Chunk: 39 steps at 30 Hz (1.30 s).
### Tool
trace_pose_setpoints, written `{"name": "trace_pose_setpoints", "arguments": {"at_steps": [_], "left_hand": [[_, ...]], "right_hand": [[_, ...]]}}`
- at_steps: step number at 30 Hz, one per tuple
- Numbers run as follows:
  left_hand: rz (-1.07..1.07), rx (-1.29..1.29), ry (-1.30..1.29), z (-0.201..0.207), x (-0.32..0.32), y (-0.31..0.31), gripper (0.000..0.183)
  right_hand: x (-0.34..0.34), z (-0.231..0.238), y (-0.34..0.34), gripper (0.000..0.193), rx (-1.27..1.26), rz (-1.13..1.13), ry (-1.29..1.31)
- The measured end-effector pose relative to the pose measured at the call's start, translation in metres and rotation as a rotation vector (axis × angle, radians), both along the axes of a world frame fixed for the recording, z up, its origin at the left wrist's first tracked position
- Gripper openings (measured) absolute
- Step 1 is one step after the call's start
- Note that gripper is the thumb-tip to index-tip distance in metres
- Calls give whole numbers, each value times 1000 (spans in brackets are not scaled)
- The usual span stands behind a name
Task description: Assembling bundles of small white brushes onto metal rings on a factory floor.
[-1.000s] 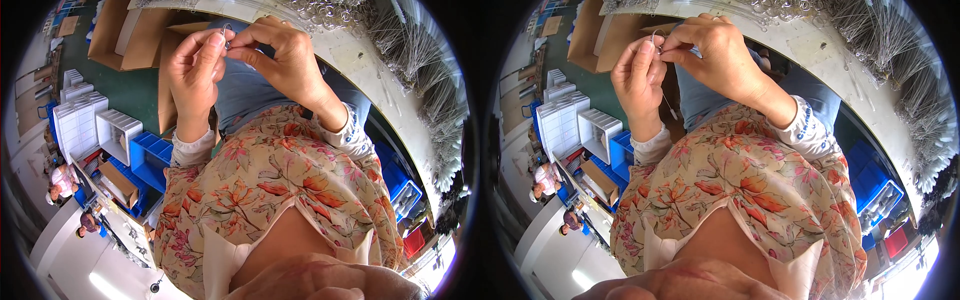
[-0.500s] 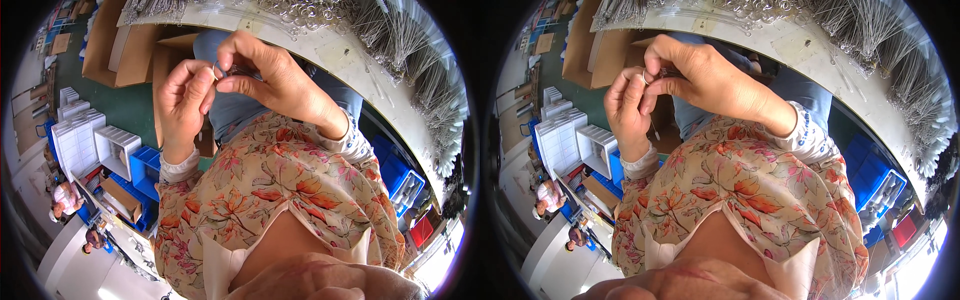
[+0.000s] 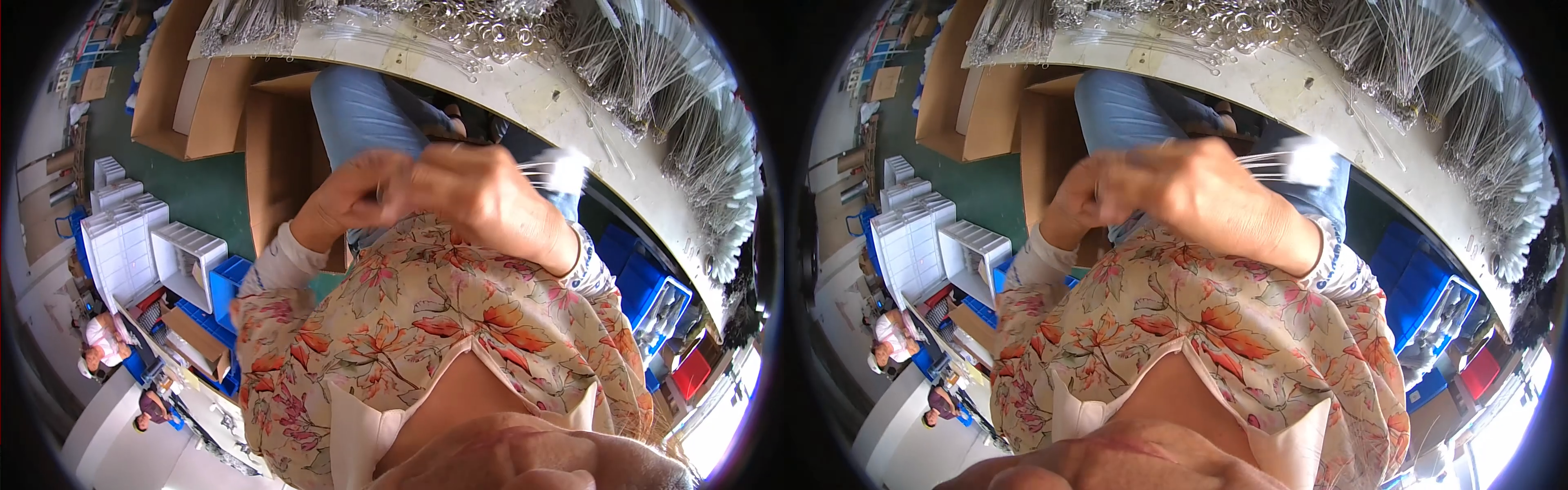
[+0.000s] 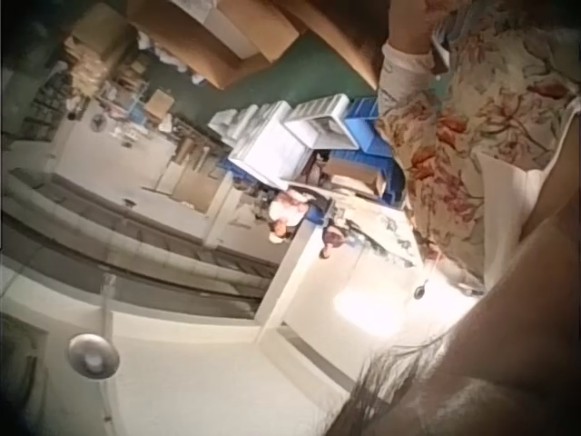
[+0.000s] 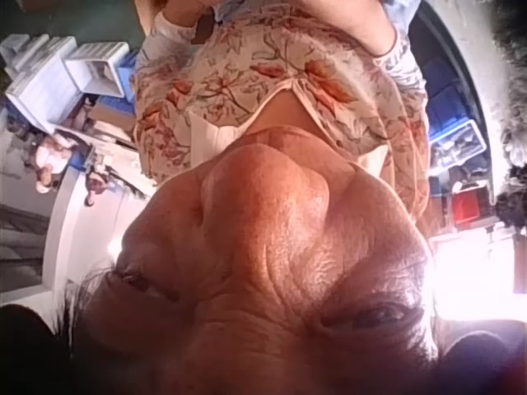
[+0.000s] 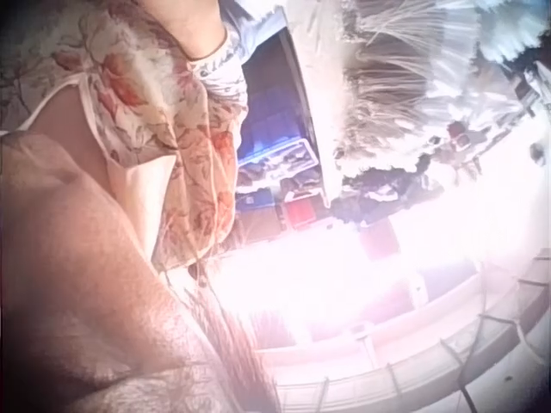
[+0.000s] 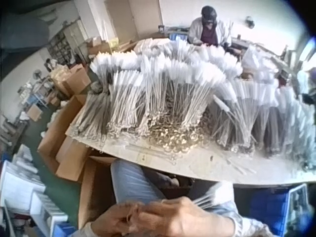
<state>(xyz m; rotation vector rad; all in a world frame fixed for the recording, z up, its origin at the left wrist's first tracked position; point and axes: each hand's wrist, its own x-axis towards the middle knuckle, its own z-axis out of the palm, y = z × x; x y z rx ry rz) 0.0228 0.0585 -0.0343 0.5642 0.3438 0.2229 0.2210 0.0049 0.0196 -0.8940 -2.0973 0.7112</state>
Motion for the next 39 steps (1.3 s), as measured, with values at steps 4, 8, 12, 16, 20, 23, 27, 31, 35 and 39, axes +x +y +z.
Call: {"name": "trace_pose_setpoints", "arguments": {"at_steps": [4, 8, 12, 16, 20, 23, 27, 31, 35, 39], "left_hand": [[567, 508, 166, 20, 32, -8, 14], [792, 1322, 438, 19, 56, -16, 9], [618, 1324, 462, 28, 63, -14, 10], [305, 646, 282, 40, 69, 0, 19], [-206, 283, -123, 36, 74, 19, 26], [-22, 459, 37, 42, 90, 12, 29], [56, 1815, 79, 31, 106, -14, 10], [387, 2254, 45, -18, 116, 70, 7], [492, 2268, 111, -49, 101, 113, 14], [615, 2255, 46, -37, 108, 100, 12]], "right_hand": [[-2, -11, -2, 26, 138, -471, -116], [5, -16, -3, 32, 212, -614, -198], [12, -15, -12, 33, 132, -674, -256], [32, -5, -14, 22, -65, -599, 5], [65, 10, -22, 14, -370, -131, 321], [60, 14, -32, 15, -139, -527, 111], [89, -13, -34, 11, -7, -958, -15], [89, 9, -50, 34, -439, -657, 590], [84, 4, -51, 39, -445, -223, 1010], [66, 14, -35, 41, -482, -192, 1224]]}}
